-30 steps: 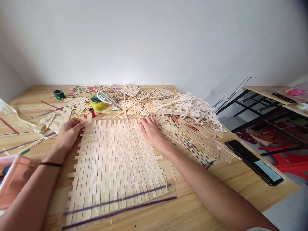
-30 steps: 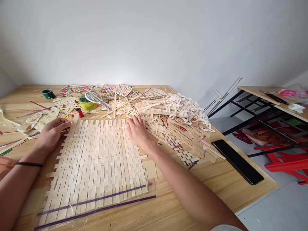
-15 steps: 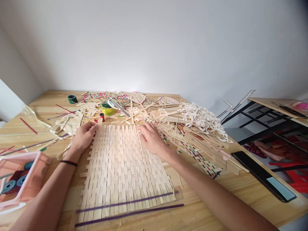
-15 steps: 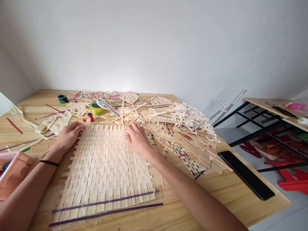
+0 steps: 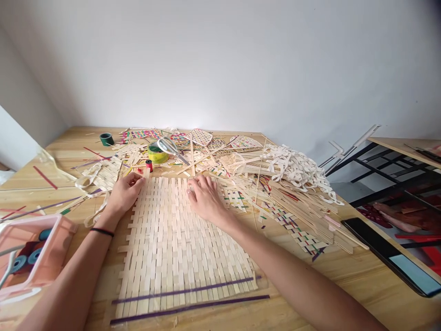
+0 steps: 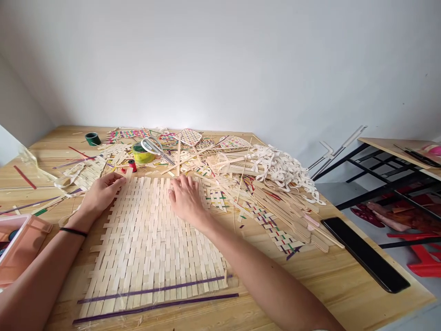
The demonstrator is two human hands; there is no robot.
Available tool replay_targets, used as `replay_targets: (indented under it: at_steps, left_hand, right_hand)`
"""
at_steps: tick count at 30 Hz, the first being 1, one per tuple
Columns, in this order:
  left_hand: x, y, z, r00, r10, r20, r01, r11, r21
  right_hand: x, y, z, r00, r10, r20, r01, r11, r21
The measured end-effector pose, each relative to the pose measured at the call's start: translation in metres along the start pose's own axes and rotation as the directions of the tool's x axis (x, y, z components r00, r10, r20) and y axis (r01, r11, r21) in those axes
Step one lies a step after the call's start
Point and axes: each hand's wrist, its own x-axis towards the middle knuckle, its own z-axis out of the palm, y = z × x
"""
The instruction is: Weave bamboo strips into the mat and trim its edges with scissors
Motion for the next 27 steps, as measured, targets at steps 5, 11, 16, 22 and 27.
replay_targets:
  at_steps: [5, 11, 16, 22, 27]
  left_hand:
    - [0.0008, 0.0003, 0.0002, 1.0, -0.002, 0.001, 0.002, 1.0, -0.019]
    - [0.0024, -0.0055, 0.0002, 1.0, 0.005, 0.009, -0.004, 0.999, -0.042]
    - [0.0032, -0.0067, 0.0005, 1.0, 0.019, 0.004, -0.019, 0.999, -0.036]
    - [0.0038, -0.0049, 0.0007, 1.0, 0.029, 0.005, -0.029, 0.999, -0.014]
    - [0.0046, -0.0073, 0.0017, 0.999, 0.044, -0.003, -0.044, 0.999, -0.016]
  right_hand:
    - [0.0008, -0.002, -0.0026, 1.0, 0.025, 0.018, -0.025, 1.0, 0.001]
    - [-0.0003, -0.0034, -0.0049, 1.0, 0.009, 0.0, -0.009, 1.0, 0.008]
    - [0.0, -0.0029, -0.0043, 1.0, 0.01, 0.003, -0.01, 1.0, 0.014]
    - [0.0008, -0.0024, -0.0044, 1.0, 0.014, 0.005, -0.014, 0.999, 0.029]
    - [0.0004, -0.0012, -0.0026, 1.0, 0.002, -0.002, -0.002, 1.0, 0.015]
